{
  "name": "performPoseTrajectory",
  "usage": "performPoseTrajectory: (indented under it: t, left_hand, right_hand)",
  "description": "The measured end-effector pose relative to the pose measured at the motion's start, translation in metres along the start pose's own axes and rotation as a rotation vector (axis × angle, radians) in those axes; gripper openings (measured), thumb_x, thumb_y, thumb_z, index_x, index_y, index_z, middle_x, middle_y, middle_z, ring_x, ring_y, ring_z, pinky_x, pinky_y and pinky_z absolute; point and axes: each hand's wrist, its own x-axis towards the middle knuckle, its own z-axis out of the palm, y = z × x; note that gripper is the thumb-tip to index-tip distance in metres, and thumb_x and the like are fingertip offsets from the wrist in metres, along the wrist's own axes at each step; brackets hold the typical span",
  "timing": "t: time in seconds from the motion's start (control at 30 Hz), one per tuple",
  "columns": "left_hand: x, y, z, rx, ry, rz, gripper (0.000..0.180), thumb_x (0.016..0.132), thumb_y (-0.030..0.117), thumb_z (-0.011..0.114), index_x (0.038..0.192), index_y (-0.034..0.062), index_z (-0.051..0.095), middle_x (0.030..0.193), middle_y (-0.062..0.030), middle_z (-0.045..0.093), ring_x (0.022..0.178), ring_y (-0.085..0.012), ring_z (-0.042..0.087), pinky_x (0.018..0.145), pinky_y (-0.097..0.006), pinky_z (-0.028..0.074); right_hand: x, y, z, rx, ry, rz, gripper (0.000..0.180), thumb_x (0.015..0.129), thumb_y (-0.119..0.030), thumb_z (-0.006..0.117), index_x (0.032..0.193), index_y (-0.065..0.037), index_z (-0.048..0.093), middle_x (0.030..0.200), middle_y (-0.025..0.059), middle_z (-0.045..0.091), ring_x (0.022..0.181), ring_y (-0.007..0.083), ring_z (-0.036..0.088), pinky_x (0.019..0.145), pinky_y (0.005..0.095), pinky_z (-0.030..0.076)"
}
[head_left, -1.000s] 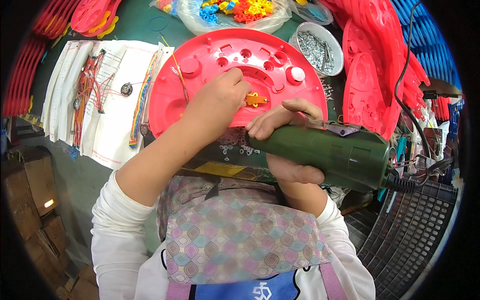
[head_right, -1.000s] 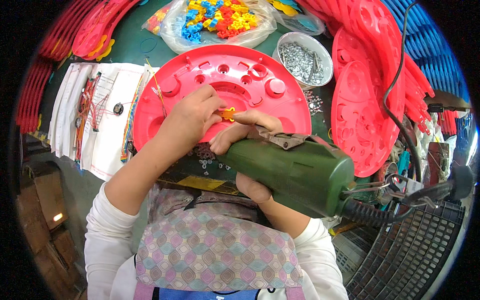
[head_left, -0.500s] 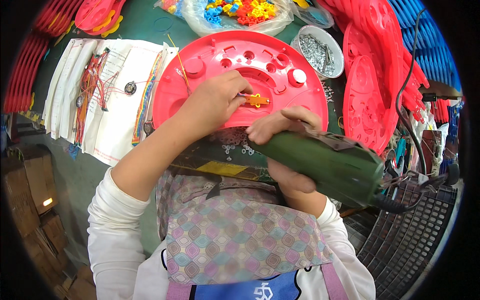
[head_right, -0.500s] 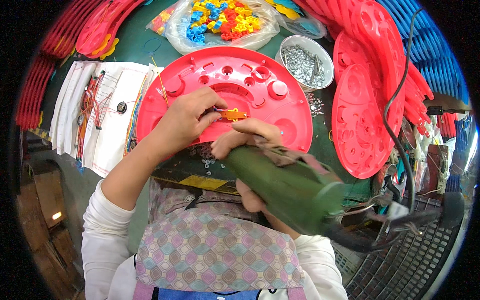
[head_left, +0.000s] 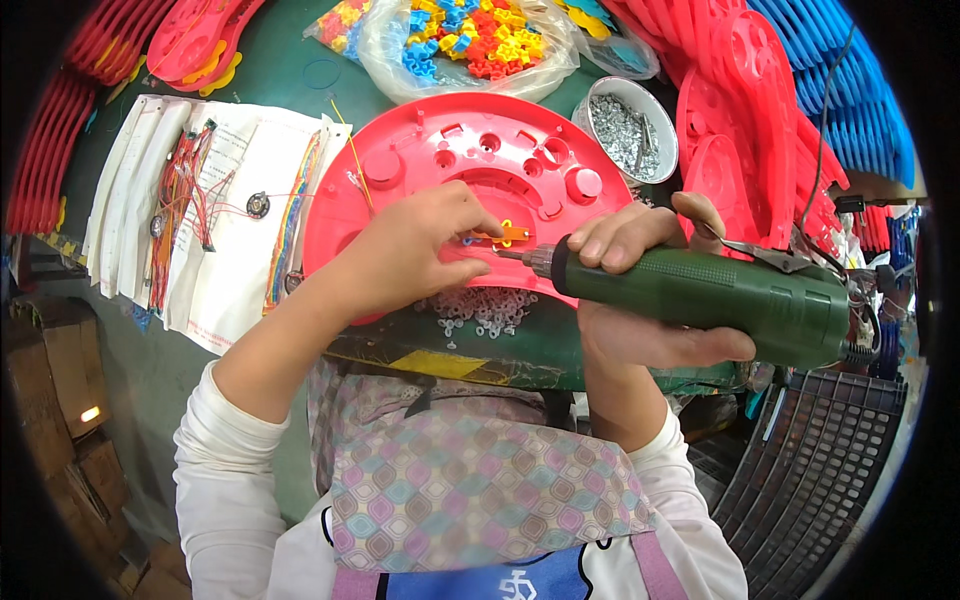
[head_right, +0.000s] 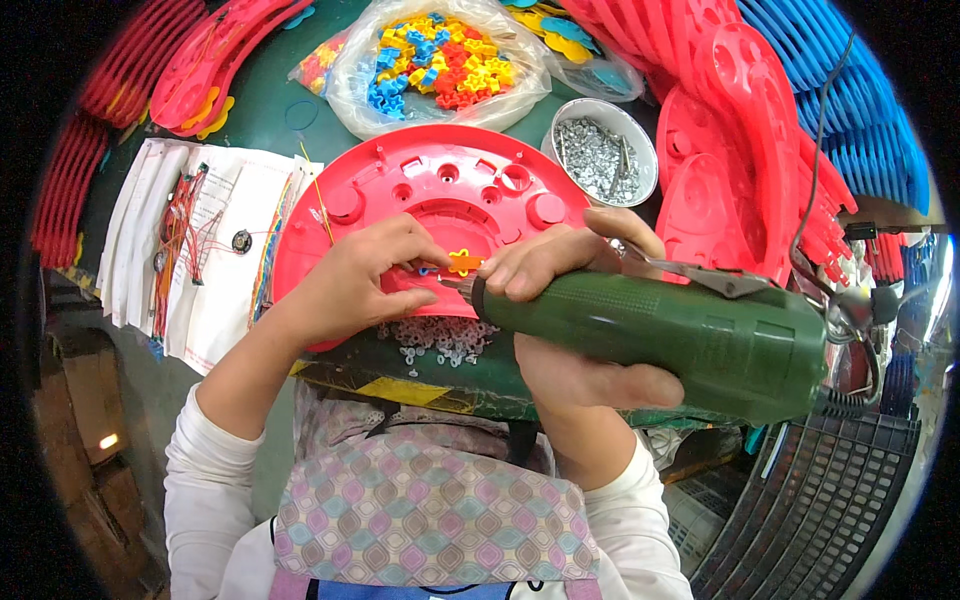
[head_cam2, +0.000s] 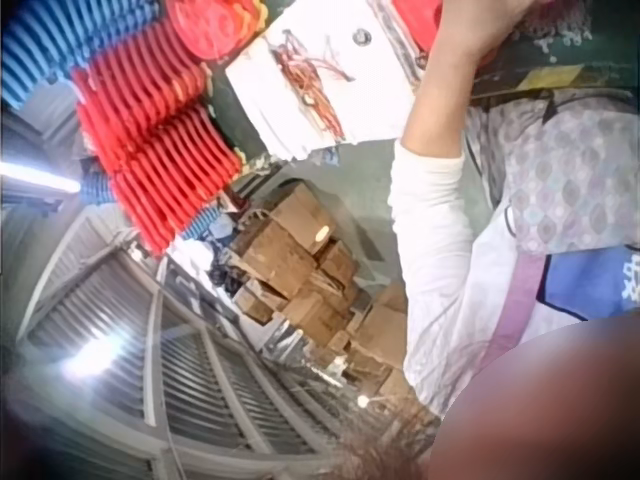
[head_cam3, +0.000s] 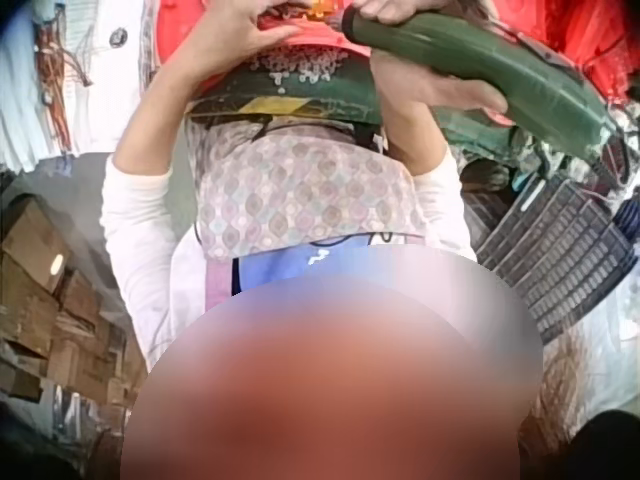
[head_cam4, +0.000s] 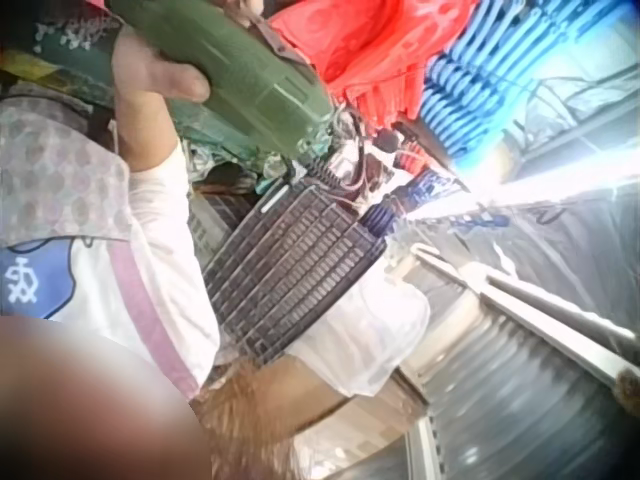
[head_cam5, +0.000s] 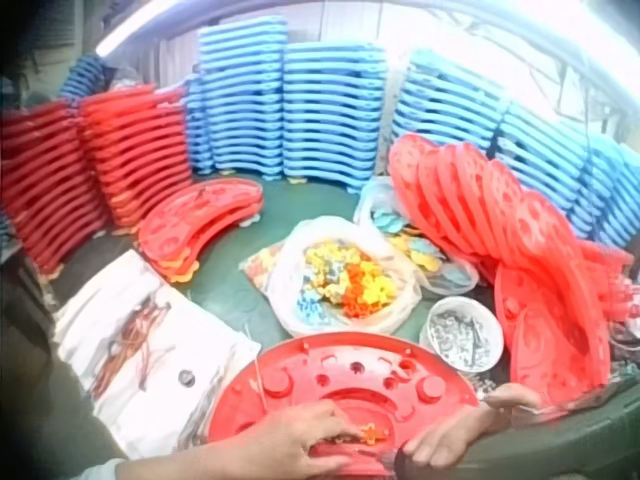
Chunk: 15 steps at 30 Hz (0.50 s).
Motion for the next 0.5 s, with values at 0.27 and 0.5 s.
performPoseTrajectory:
  t: [0.27, 0.5]
  left_hand:
    - [0.000, -0.003, 0.002, 0.024, 0.013, -0.015, 0.021, 0.084, 0.004, 0.077, 0.104, 0.0059, 0.075, 0.099, -0.0081, 0.063, 0.094, -0.0231, 0.066, 0.082, -0.036, 0.053]
    - [0.007, 0.004, 0.010, 0.029, 0.091, -0.129, 0.019, 0.084, 0.003, 0.075, 0.103, 0.0017, 0.070, 0.099, -0.0117, 0.061, 0.089, -0.0282, 0.067, 0.078, -0.039, 0.054]
  right_hand:
    - [0.003, 0.017, -0.001, 0.027, -0.050, 0.010, 0.121, 0.074, -0.101, 0.037, 0.137, 0.002, 0.045, 0.077, 0.0110, 0.062, 0.067, 0.0259, 0.064, 0.069, 0.0427, 0.058]
    - [0.004, 0.019, -0.007, -0.032, -0.089, 0.062, 0.122, 0.066, -0.096, 0.055, 0.133, 0.004, 0.039, 0.083, 0.0151, 0.068, 0.077, 0.0274, 0.070, 0.077, 0.0394, 0.060]
